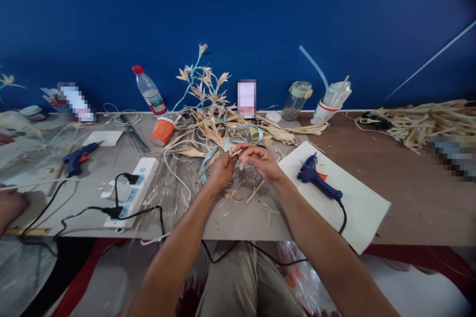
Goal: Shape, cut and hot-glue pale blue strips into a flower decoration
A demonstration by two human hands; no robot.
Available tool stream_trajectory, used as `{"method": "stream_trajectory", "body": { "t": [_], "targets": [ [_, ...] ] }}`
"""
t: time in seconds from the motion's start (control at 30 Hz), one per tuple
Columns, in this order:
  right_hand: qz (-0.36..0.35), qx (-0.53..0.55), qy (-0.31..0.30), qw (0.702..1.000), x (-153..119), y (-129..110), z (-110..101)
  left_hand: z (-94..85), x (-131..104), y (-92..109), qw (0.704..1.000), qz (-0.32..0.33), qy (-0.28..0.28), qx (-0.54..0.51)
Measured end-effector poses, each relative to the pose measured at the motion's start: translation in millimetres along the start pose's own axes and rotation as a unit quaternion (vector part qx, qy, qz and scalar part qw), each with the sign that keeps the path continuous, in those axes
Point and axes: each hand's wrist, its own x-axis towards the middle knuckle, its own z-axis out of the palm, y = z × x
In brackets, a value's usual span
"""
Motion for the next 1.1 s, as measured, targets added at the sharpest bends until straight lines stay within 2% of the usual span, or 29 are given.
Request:
{"method": "stream_trajectory", "body": {
  "t": [0.17, 0.27, 0.43, 0.53, 0.63, 0.7, 0.87, 0.93, 1.1],
  "targets": [
    [-0.01, 0.025, 0.031, 0.999, 1, 5, -1, -1.1, -2, 5, 1.0, -0.013, -0.027, 0.007],
    [-0.04, 0.033, 0.045, 0.998, 2, 2, -5, -4.0, -3, 10, 0.995, -0.042, -0.048, -0.07],
    [-0.053, -0.012, 0.069, 0.996, 2, -4, -11, -7.5, 0, 10, 0.987, -0.069, -0.03, -0.145],
    [-0.04, -0.053, 0.053, 0.996, 1, -6, -9, -8.6, 3, 5, 0.986, -0.08, -0.012, -0.146],
    [-0.038, -0.044, 0.036, 0.998, 1, -6, -6, -10.0, 5, 2, 0.986, -0.078, -0.015, -0.144],
    [-0.042, -0.015, 0.063, 0.997, 2, -4, -6, -10.4, 4, 1, 0.983, -0.083, -0.019, -0.165],
    [0.001, 0.038, 0.206, 0.978, 9, 6, -14, -7.8, 1, 6, 0.963, -0.127, -0.035, -0.235],
    [0.021, 0.032, 0.217, 0.975, 11, 12, -15, -6.3, -2, 10, 0.956, -0.143, -0.05, -0.251],
    [0.033, 0.032, 0.2, 0.979, 11, 20, -6, -4.4, -4, 14, 0.945, -0.143, -0.07, -0.288]
  ]
}}
